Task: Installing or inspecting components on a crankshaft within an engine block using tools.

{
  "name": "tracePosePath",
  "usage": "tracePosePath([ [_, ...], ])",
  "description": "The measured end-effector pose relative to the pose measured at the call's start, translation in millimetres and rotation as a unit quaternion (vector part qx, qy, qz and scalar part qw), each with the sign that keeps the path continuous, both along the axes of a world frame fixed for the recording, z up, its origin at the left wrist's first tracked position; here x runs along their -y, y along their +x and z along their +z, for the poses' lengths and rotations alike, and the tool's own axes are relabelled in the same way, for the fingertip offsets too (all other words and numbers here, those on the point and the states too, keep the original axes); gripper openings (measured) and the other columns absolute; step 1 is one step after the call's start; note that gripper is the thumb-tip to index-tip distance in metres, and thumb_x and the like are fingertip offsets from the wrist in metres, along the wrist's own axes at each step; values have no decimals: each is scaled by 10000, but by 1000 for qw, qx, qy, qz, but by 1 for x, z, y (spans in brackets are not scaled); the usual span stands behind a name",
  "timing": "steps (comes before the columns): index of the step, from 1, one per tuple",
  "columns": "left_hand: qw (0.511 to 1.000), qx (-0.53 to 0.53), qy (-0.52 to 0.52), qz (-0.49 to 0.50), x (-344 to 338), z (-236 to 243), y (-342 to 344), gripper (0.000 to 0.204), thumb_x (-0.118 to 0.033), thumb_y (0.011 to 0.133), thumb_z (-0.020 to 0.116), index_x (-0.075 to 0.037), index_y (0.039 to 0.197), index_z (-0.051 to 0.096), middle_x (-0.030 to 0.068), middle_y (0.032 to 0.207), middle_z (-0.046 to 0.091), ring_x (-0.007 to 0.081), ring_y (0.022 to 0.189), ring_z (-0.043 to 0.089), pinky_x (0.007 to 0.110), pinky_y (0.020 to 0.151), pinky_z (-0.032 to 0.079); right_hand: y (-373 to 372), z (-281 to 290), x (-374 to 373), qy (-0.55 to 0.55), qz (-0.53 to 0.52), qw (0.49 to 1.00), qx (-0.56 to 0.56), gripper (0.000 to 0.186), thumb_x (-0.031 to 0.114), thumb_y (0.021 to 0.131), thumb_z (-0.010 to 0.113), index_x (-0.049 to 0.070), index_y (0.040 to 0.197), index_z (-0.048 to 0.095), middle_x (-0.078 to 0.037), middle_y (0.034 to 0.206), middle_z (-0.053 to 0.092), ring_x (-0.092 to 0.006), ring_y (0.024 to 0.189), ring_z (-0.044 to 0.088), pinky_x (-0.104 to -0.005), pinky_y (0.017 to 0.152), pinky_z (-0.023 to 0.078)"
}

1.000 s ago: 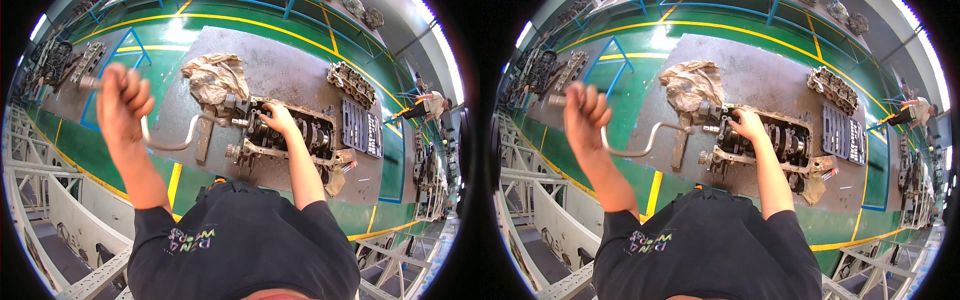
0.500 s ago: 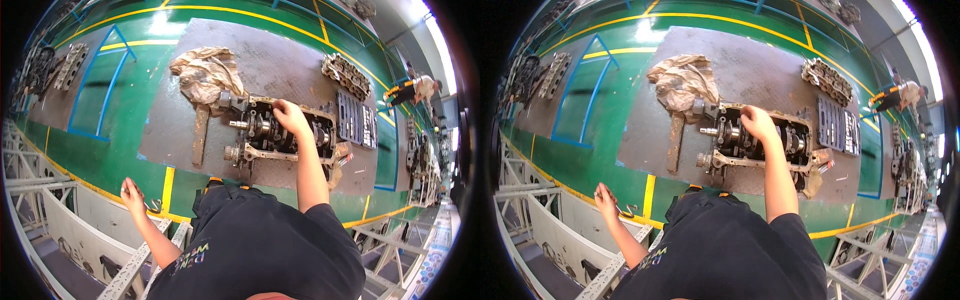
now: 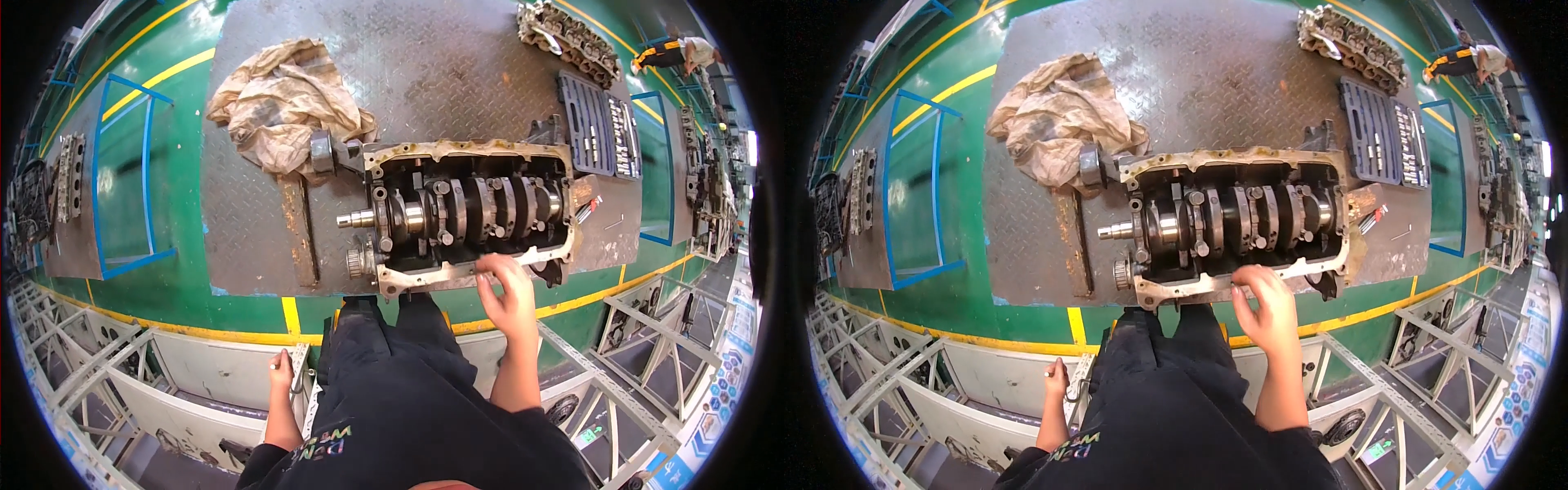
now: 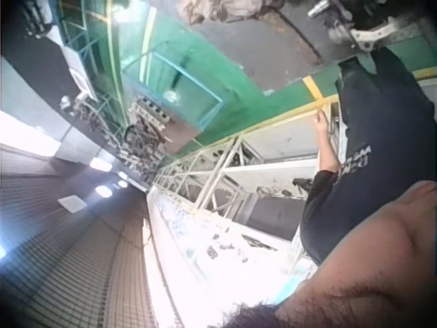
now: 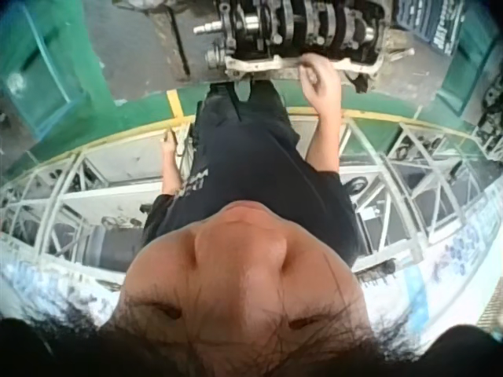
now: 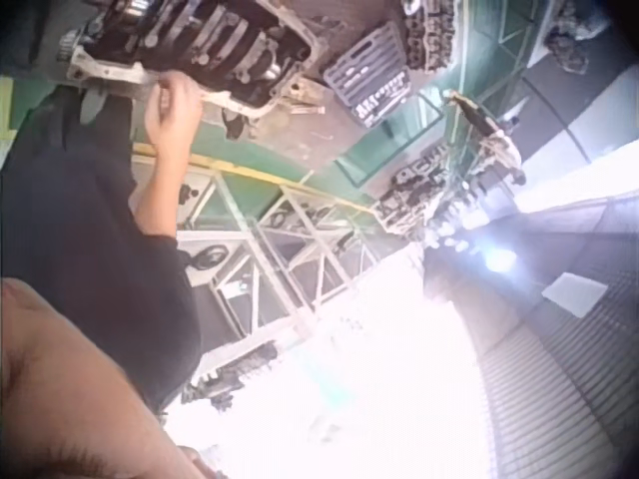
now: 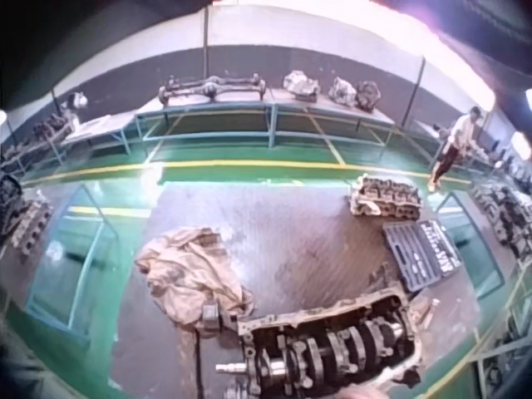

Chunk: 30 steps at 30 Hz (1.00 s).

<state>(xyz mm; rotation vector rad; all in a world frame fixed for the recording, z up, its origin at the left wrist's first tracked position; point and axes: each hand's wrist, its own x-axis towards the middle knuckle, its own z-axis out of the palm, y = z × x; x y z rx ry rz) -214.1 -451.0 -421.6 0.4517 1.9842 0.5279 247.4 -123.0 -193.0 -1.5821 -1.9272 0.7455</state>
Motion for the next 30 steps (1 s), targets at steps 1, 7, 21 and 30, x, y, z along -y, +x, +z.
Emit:
tracePosePath([
  [1,1000,-6,1,-30,15,-21,-3,493,-337,1025,516,-126,589,429,-27,486,403,91,372,362,278,363,260,4,-2,-1,-2,30,999,17,182,-7,777,671,9,956,643,-130,962,675,-343,894,652,-411,828,523],
  [7,988,-59,-63,-127,7,-37,14,457,-309,1002,565,-35,636,567,2,546,493,118,482,428,331,465,346,-39,12,-76,88,222,954,178,297,76,764,664,32,1057,639,-85,1169,625,-275,1032,610,-385,840,504],
  [21,977,12,198,76,8,-71,28,346,-212,1032,516,35,797,572,21,705,522,119,678,442,309,587,376,-128,-62,-199,-122,519,661,528,256,169,776,694,103,1011,775,-94,1039,743,-289,932,703,-448,754,540],
  [30,977,-144,155,-13,37,-91,57,279,-181,983,565,47,831,617,67,674,555,184,630,491,335,582,423,-141,-56,-193,-120,529,535,648,252,241,830,695,150,1056,762,-37,1024,734,-281,880,708,-470,619,570],
])
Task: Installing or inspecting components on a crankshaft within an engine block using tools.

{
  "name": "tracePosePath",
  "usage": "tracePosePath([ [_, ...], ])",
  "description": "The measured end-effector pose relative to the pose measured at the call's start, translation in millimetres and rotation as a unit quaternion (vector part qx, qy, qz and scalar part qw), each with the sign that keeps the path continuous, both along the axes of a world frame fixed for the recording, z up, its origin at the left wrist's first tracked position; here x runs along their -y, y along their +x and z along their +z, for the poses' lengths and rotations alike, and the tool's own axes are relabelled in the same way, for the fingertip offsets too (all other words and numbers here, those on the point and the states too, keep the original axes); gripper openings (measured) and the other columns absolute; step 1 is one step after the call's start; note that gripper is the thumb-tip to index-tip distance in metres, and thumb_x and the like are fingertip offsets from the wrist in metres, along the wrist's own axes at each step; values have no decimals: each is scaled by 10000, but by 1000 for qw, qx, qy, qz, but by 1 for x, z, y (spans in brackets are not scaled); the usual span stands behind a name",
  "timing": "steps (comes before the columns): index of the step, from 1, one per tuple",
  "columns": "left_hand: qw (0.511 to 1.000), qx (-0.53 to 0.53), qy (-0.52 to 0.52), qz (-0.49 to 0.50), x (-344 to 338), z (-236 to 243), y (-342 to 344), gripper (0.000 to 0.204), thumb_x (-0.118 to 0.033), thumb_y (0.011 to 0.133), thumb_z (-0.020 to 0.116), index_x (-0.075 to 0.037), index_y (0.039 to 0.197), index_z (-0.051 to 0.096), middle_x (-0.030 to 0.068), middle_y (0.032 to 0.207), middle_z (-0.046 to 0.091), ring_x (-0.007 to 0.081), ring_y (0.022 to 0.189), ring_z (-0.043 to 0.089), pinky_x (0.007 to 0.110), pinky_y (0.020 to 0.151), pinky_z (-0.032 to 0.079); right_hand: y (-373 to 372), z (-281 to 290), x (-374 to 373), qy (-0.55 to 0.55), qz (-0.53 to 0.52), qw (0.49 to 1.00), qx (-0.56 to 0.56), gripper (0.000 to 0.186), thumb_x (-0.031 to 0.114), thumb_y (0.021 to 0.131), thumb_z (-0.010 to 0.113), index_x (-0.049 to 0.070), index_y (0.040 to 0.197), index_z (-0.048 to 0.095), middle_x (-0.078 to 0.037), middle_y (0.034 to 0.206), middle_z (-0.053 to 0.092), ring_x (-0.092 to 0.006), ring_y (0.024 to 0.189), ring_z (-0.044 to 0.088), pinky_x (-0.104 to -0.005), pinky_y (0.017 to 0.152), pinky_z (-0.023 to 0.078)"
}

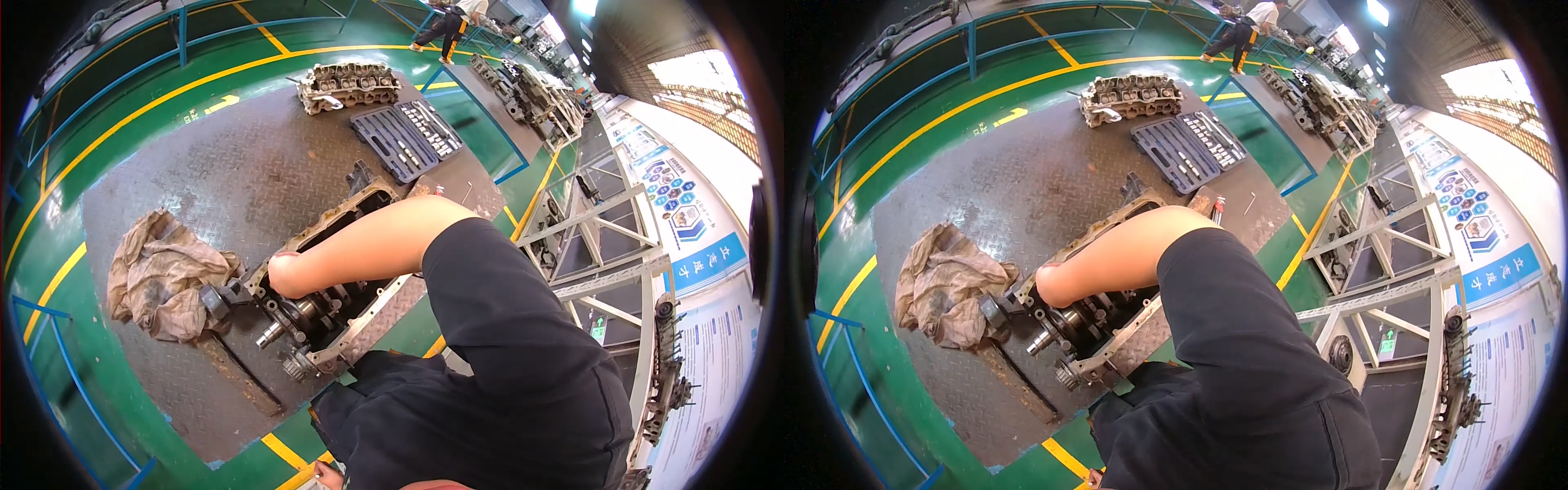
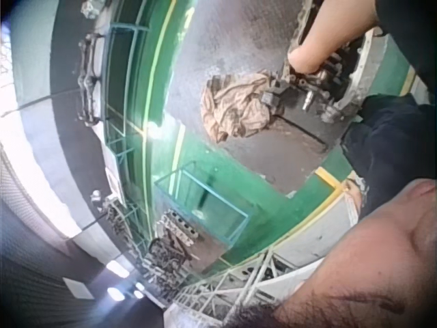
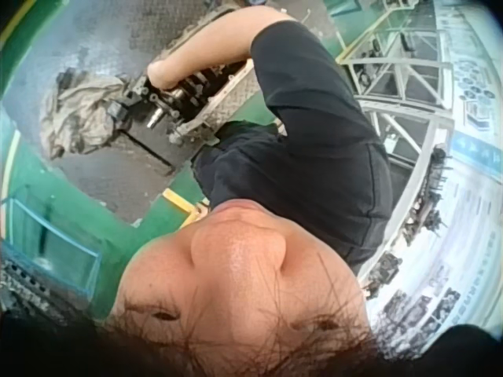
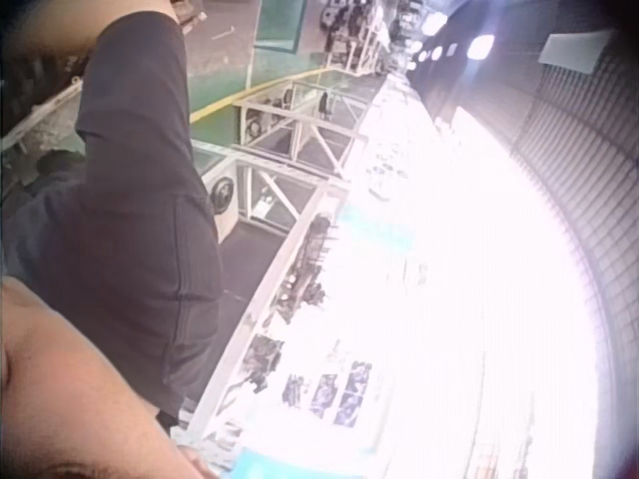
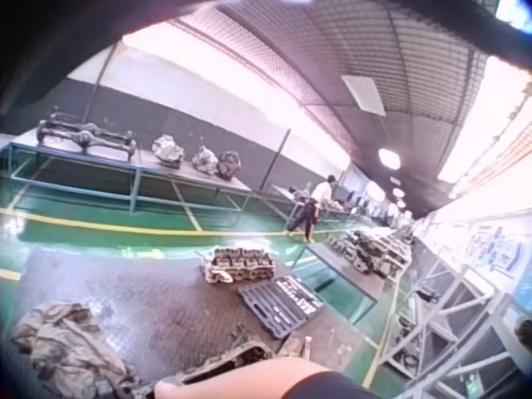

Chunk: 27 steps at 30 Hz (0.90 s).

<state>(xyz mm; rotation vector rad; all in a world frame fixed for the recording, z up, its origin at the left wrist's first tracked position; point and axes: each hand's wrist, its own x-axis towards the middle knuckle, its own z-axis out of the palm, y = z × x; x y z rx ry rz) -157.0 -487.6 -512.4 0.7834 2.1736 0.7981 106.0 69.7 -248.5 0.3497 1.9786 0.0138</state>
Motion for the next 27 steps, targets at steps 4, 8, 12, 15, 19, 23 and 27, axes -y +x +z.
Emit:
tracePosePath([
  [4,999,-39,-5,-33,-4,34,0,242,-167,964,581,18,816,625,84,667,562,207,622,510,347,575,429,-3,-30,2,21,8,999,29,505,282,792,741,146,1265,627,-12,969,716,-262,783,710,-457,511,560],
  [8,993,-81,1,-80,-12,68,-6,207,-154,946,598,-12,800,633,100,660,569,231,615,528,360,568,436,3,-48,0,46,-7,999,16,576,298,834,678,178,1377,528,-25,936,710,-272,776,708,-454,539,551],
  [12,981,-134,17,-141,-17,114,-13,176,-141,927,615,-41,785,641,116,654,576,255,607,546,372,561,442,2,-38,0,61,-57,996,20,604,290,856,645,206,1431,477,-47,927,712,-282,787,710,-447,581,541],
  [15,964,-177,42,-192,-23,148,-16,157,-131,913,627,-63,773,647,128,648,581,273,601,560,381,555,447,0,-32,2,71,-55,996,28,636,291,850,660,210,1449,461,-52,957,714,-283,792,710,-440,585,529],
  [19,990,-117,15,-81,21,94,-14,177,-143,928,613,-37,790,644,117,656,578,255,608,547,371,564,445,-6,-31,1,69,-61,993,70,772,288,834,720,225,1521,372,-14,1263,646,-284,953,700,-443,654,561],
  [23,998,-64,16,1,51,49,-7,203,-154,944,599,-10,808,642,105,665,575,237,616,534,362,573,443,-3,-22,3,79,-67,993,60,711,253,885,646,217,1533,356,-53,1226,670,-289,955,706,-437,703,560],
  [27,997,-16,28,67,73,17,1,233,-166,959,585,16,825,640,93,673,572,219,623,521,352,582,441,3,5,6,55,-145,987,-37,595,182,917,541,166,1499,421,-133,1120,711,-336,977,703,-418,781,548],
])
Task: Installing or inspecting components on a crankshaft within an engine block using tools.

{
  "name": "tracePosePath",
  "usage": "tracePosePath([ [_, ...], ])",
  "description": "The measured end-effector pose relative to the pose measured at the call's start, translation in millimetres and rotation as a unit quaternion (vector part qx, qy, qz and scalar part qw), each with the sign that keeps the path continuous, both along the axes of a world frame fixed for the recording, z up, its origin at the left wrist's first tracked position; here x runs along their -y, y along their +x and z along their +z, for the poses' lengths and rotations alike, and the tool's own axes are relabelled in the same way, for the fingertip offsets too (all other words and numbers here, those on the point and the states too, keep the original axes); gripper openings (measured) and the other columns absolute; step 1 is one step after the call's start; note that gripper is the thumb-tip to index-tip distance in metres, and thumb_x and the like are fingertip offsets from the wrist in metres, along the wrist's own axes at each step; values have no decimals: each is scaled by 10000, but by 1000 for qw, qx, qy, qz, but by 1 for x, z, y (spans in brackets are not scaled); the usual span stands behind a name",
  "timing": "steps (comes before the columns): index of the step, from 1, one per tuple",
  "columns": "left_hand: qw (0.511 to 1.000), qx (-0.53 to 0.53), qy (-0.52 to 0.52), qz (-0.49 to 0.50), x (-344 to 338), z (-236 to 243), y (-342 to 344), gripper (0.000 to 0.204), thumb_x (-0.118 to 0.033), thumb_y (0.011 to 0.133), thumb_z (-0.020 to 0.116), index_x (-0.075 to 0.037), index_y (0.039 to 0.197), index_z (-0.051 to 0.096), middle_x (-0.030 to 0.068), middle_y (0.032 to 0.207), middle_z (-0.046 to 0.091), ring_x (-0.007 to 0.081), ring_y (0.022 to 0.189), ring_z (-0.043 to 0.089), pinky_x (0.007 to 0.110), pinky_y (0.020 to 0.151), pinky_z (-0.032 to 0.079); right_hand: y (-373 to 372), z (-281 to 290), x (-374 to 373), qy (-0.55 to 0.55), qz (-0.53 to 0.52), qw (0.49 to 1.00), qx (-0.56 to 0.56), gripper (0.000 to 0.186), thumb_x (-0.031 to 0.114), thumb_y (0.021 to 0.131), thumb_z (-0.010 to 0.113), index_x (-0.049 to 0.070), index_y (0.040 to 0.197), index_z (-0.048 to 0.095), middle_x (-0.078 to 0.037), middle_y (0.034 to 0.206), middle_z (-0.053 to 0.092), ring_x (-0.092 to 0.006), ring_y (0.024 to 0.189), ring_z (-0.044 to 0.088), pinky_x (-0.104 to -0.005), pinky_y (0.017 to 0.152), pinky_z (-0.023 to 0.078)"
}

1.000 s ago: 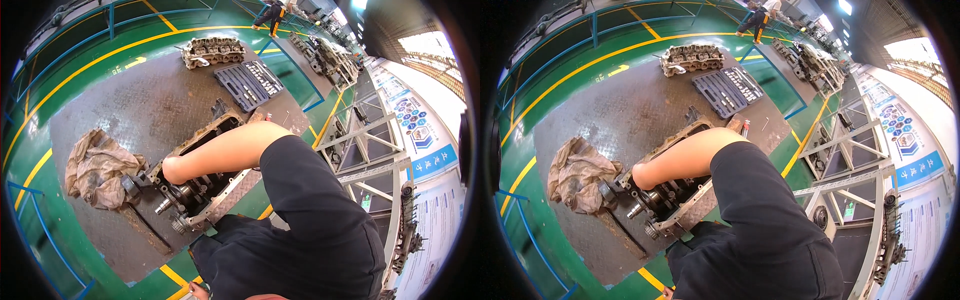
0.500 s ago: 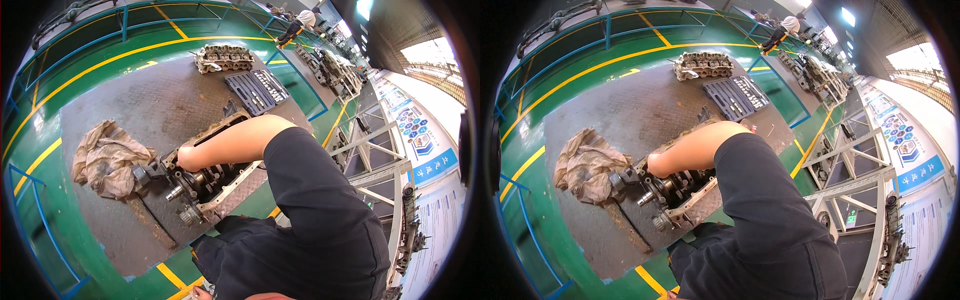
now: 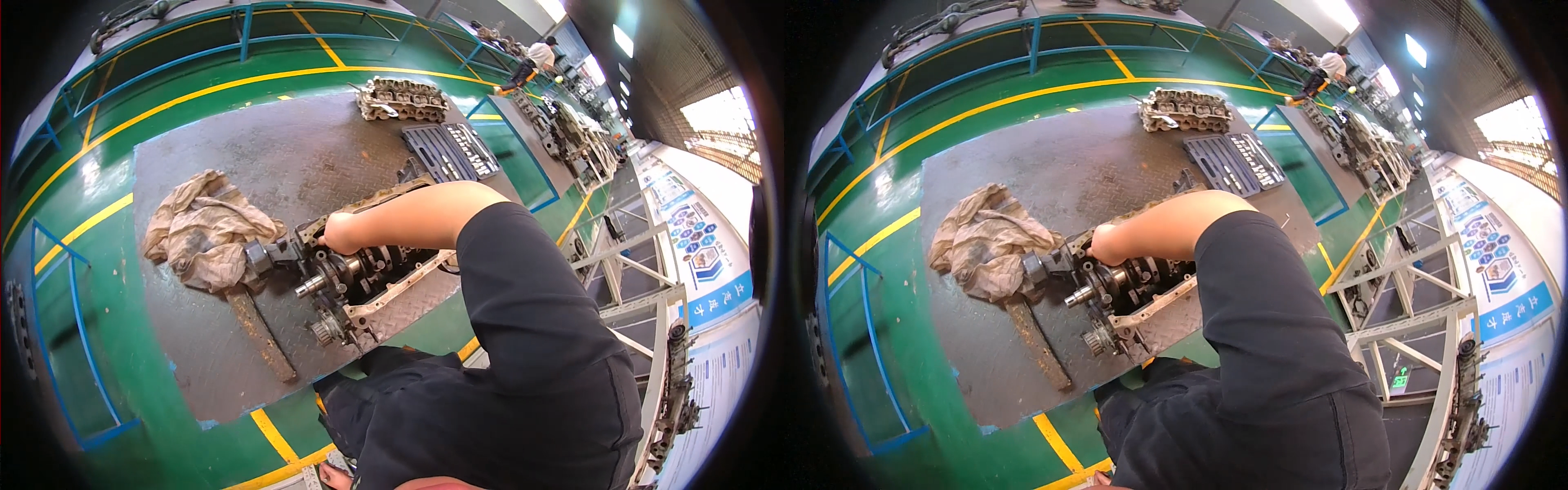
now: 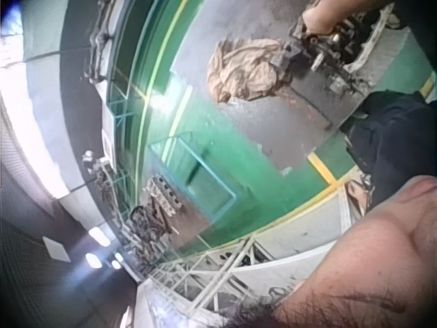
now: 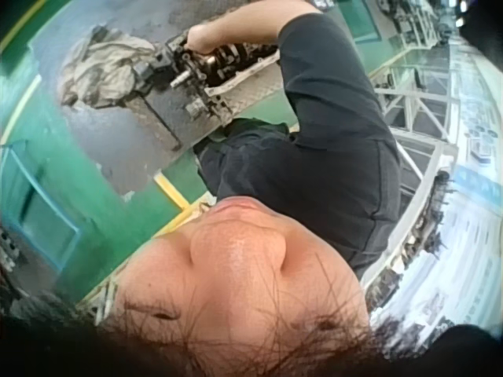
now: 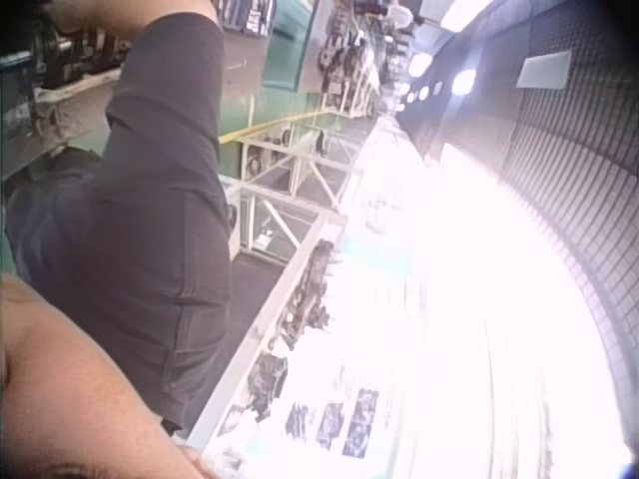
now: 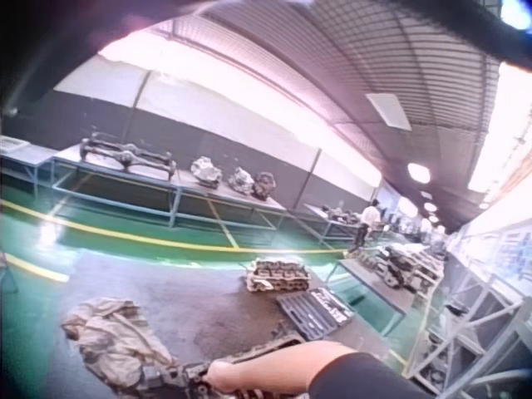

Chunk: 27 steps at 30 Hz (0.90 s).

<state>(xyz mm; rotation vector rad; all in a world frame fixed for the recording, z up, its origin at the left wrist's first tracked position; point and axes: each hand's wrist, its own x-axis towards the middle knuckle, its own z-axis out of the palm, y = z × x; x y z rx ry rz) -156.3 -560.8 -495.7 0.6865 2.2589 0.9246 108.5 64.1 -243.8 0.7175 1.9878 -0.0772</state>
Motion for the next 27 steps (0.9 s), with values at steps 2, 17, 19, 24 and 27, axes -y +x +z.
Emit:
tracePosePath([
  [2,999,27,11,30,5,-15,5,249,-172,967,578,29,834,638,87,677,570,210,627,514,347,586,440,4,9,3,13,-14,999,-36,559,170,910,521,134,1465,467,-158,1077,718,-357,978,697,-425,802,540],
  [17,994,3,88,61,42,-47,24,375,-207,1008,541,41,727,551,18,632,491,136,604,448,317,554,385,12,27,-15,14,-28,986,-163,331,277,963,465,61,989,715,-211,838,686,-423,820,665,-505,754,517],
  [19,984,113,32,135,31,-31,20,404,-219,1009,540,-48,650,469,-22,580,427,106,540,414,296,494,323,19,28,-17,19,29,987,-158,304,280,940,486,77,965,711,-192,813,687,-408,792,670,-508,714,517],
  [24,930,252,10,267,-6,15,33,399,-276,1011,538,-186,645,408,-68,543,393,61,415,337,250,371,219,23,8,-29,7,273,953,-134,177,252,858,565,123,872,685,-90,759,681,-325,717,680,-470,631,529],
  [27,933,285,-21,220,4,14,22,391,-276,1015,527,-180,653,411,-62,534,390,61,410,336,251,369,229,32,3,-34,-2,312,923,-223,172,260,874,569,148,942,679,-68,780,669,-321,669,674,-460,592,524],
])
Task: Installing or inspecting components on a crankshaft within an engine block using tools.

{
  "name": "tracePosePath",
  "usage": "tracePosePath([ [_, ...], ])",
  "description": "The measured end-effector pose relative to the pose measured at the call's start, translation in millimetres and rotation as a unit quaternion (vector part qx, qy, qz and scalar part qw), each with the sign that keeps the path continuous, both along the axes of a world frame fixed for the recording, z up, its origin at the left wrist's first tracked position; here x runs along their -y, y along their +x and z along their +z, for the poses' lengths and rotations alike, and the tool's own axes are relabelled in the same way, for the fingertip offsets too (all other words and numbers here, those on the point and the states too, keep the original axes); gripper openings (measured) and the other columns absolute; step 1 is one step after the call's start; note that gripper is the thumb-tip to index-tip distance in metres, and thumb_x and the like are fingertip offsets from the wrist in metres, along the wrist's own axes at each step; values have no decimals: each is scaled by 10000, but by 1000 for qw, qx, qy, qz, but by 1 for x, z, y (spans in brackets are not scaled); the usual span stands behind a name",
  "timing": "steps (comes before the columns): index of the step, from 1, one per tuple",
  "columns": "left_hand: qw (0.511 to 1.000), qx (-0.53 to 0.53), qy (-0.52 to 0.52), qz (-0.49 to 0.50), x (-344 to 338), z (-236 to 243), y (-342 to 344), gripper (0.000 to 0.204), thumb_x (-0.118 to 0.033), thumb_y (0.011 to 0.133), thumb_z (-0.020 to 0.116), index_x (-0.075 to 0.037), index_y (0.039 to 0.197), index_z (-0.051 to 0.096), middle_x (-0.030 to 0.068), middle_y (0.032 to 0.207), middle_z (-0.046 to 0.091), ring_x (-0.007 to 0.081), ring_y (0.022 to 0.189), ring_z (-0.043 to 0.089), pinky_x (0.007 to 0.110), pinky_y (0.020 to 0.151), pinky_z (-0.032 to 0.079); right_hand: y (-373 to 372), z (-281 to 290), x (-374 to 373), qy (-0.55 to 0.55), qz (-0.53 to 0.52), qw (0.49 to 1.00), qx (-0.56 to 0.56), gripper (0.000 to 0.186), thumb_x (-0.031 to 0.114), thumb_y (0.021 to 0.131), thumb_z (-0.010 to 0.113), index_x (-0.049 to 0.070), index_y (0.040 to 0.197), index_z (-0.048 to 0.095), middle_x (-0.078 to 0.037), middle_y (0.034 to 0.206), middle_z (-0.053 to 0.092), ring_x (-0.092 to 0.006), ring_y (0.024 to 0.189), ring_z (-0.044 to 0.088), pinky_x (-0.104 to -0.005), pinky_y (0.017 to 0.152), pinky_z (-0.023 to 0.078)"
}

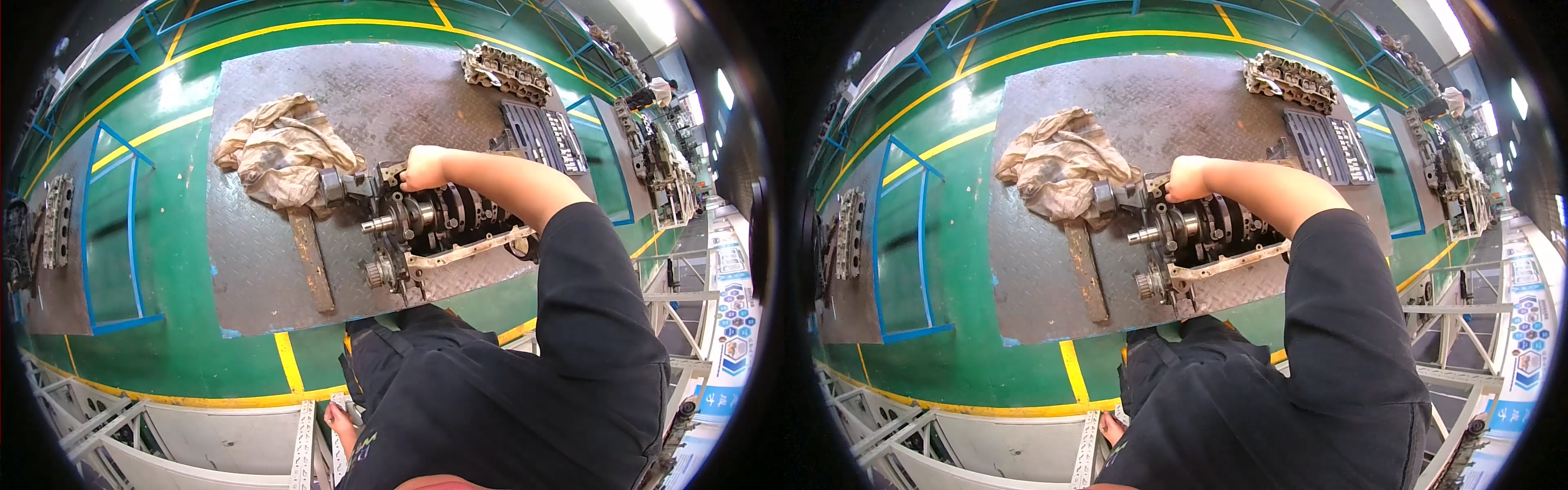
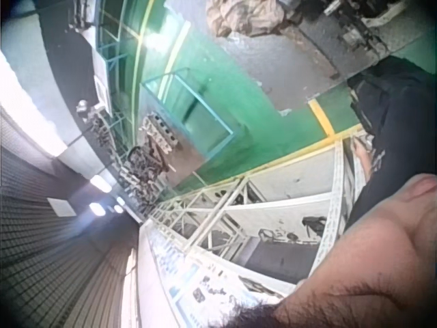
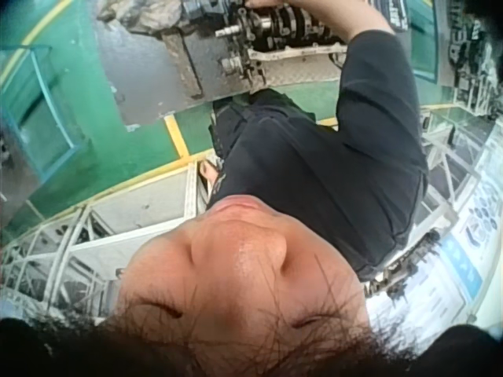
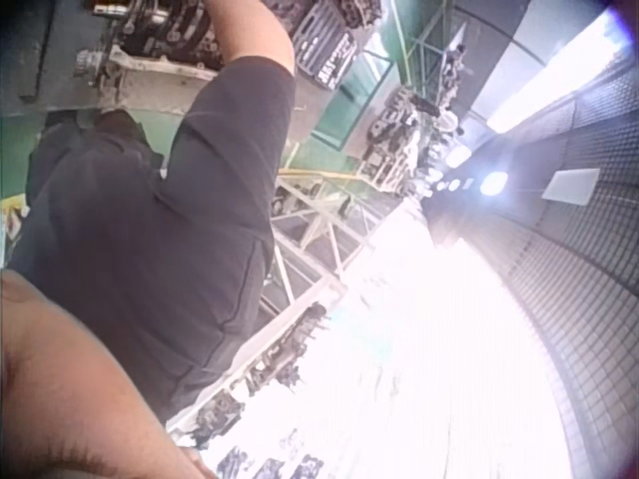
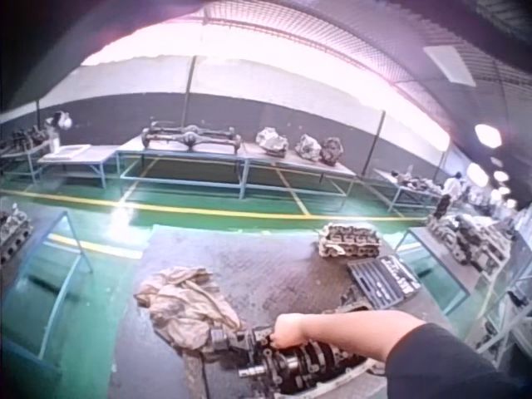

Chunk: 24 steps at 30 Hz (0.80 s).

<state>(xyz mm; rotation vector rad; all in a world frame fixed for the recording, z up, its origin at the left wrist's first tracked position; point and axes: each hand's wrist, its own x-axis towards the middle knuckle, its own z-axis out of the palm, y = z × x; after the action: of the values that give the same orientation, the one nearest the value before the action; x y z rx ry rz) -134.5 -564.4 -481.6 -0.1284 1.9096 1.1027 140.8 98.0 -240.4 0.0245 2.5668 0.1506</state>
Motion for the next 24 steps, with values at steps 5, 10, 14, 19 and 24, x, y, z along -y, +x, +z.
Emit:
tracePosePath([
  [5,999,32,-14,10,-25,31,-5,397,-275,1018,516,-175,648,411,-59,518,383,60,399,332,248,360,240,-4,13,6,-21,-86,996,27,184,258,878,562,143,975,666,-78,772,668,-324,662,672,-471,579,522],
  [10,999,23,-21,11,-28,34,-5,394,-261,1009,521,-161,646,407,-55,527,376,76,392,343,255,354,257,-1,5,1,-36,-59,998,3,186,244,873,558,141,996,654,-85,752,658,-327,653,668,-472,567,519],
  [14,999,29,-30,-4,-31,41,-6,388,-252,1006,522,-152,649,407,-48,525,375,77,396,341,257,358,272,-3,21,3,-23,-12,1000,4,194,241,859,564,148,998,661,-79,784,669,-322,706,678,-457,595,525],
  [19,999,35,-23,-20,-26,44,-3,375,-247,1013,515,-144,664,426,-45,532,382,76,401,344,253,366,281,-1,24,1,-26,-4,1000,8,194,233,859,559,158,1005,663,-62,877,692,-312,768,690,-449,631,537],
  [24,998,-8,-54,-19,-37,67,9,362,-250,1014,510,-135,677,442,-34,548,397,86,411,363,257,374,315,4,19,-6,-94,-18,994,-47,167,209,843,597,125,978,648,-97,902,692,-342,796,685,-468,662,534],
])
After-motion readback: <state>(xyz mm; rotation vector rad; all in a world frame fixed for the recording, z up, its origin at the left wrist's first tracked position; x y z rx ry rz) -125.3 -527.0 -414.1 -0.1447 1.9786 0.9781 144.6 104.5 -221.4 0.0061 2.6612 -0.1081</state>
